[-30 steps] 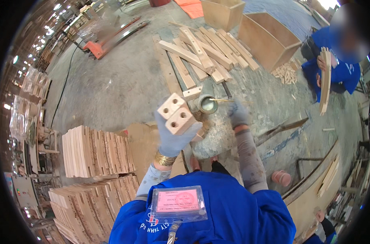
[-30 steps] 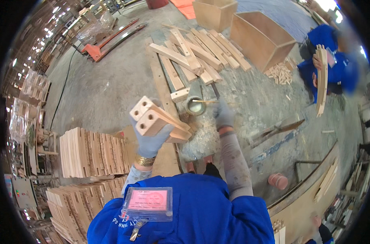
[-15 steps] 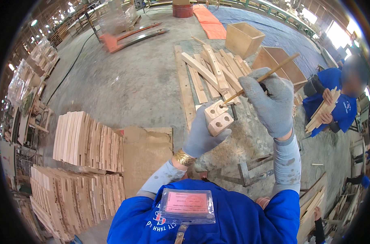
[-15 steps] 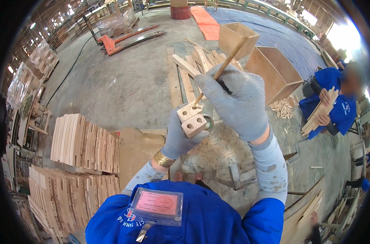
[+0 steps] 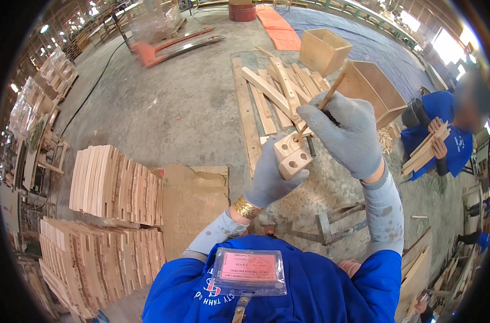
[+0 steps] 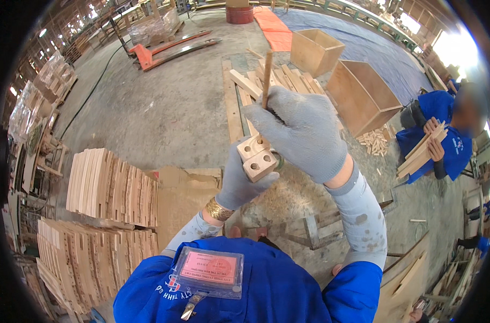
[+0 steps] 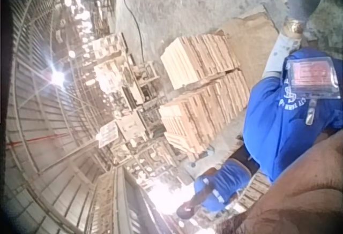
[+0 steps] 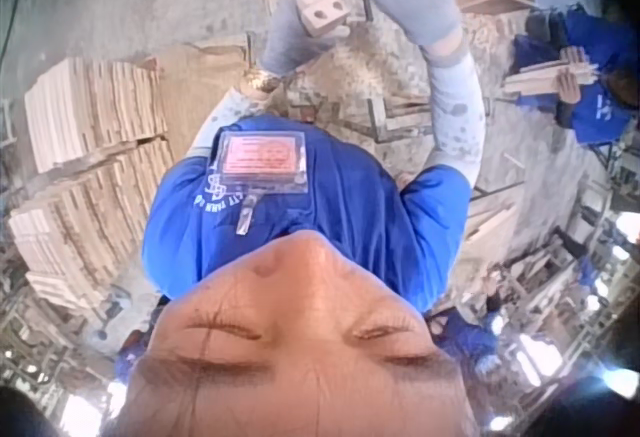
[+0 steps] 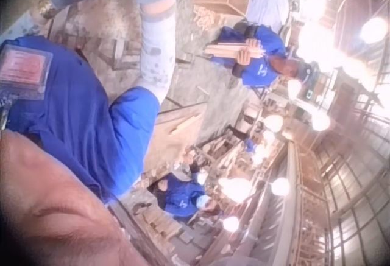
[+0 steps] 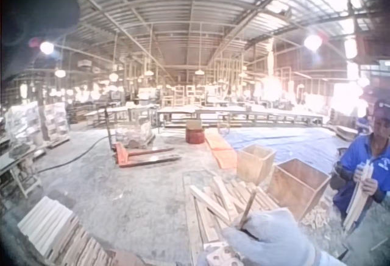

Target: The person applies glue to the pre-drilled holes of small wooden blocks using a thin brush. They pick up blocks from a stack, dip the brush into a container of glue, and carefully fill the holes before placing the blocks back onto the stack. The process is repeated for multiple blocks in a repetitive assembly line manner.

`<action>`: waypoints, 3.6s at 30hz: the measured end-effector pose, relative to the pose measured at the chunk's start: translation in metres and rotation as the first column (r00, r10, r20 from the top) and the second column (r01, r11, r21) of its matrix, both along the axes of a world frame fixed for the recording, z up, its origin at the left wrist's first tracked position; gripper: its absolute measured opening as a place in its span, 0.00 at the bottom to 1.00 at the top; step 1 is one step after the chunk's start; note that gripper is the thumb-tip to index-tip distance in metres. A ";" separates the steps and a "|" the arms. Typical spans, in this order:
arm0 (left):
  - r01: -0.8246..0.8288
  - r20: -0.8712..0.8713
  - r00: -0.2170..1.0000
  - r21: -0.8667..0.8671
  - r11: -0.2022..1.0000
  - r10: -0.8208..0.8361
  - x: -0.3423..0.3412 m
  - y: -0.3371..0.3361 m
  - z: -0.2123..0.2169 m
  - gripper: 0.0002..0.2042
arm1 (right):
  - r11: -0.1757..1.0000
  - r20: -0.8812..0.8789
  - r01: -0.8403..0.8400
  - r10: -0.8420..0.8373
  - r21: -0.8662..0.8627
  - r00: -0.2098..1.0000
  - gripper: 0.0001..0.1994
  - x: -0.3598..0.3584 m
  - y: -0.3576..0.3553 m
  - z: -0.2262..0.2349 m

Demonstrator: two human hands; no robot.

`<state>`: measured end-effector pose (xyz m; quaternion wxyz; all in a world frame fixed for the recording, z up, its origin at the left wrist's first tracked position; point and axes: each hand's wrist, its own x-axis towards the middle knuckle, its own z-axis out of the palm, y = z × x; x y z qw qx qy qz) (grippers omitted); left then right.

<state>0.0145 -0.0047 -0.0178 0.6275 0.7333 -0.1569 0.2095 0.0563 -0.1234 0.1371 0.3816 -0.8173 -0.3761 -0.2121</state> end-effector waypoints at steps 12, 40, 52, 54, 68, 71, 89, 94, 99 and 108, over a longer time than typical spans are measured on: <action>0.010 -0.007 1.000 -0.015 1.000 -0.010 -0.002 -0.002 0.000 0.36 | 0.994 0.122 -0.010 0.023 -0.105 0.992 0.11 0.001 -0.001 0.006; -0.143 -0.008 0.989 0.114 0.983 0.145 -0.007 0.012 -0.024 0.39 | 0.873 -0.372 0.358 -0.469 -0.330 0.801 0.21 0.078 -0.052 -0.303; -0.170 -0.046 0.984 0.053 0.984 0.173 -0.001 0.013 -0.024 0.40 | 0.929 -0.436 0.370 -0.336 -0.008 0.835 0.20 0.048 -0.058 -0.305; -0.179 -0.022 0.983 0.074 0.981 0.182 0.001 0.013 -0.024 0.39 | 0.910 -0.522 0.392 -0.273 0.132 0.808 0.17 0.043 -0.061 -0.314; -0.107 -0.078 0.992 -0.037 0.994 0.104 0.006 0.009 -0.014 0.39 | 0.336 -0.625 0.528 0.377 0.780 0.684 0.12 0.063 -0.081 -0.165; -0.125 -0.030 0.992 0.015 0.992 0.125 0.010 0.007 -0.012 0.38 | 0.564 -0.488 0.316 0.182 0.763 0.854 0.13 0.040 -0.060 -0.070; -0.046 0.020 0.999 -0.060 0.997 0.048 0.007 0.011 -0.002 0.33 | 0.990 -0.149 -0.007 0.029 0.143 0.988 0.10 0.007 0.016 -0.001; -0.055 0.045 0.997 -0.058 0.997 0.058 0.007 0.010 0.001 0.34 | 0.999 -0.101 -0.040 0.041 0.008 0.994 0.09 0.007 0.021 0.002; 0.020 -0.011 1.000 -0.102 0.995 -0.021 0.011 0.010 -0.007 0.34 | 0.982 0.151 -0.107 0.131 -0.157 0.980 0.08 0.009 0.024 0.008; -0.057 0.040 0.997 -0.031 0.998 0.059 0.007 0.011 0.004 0.34 | 0.959 -0.310 0.175 -0.100 0.225 0.946 0.10 -0.001 0.021 0.013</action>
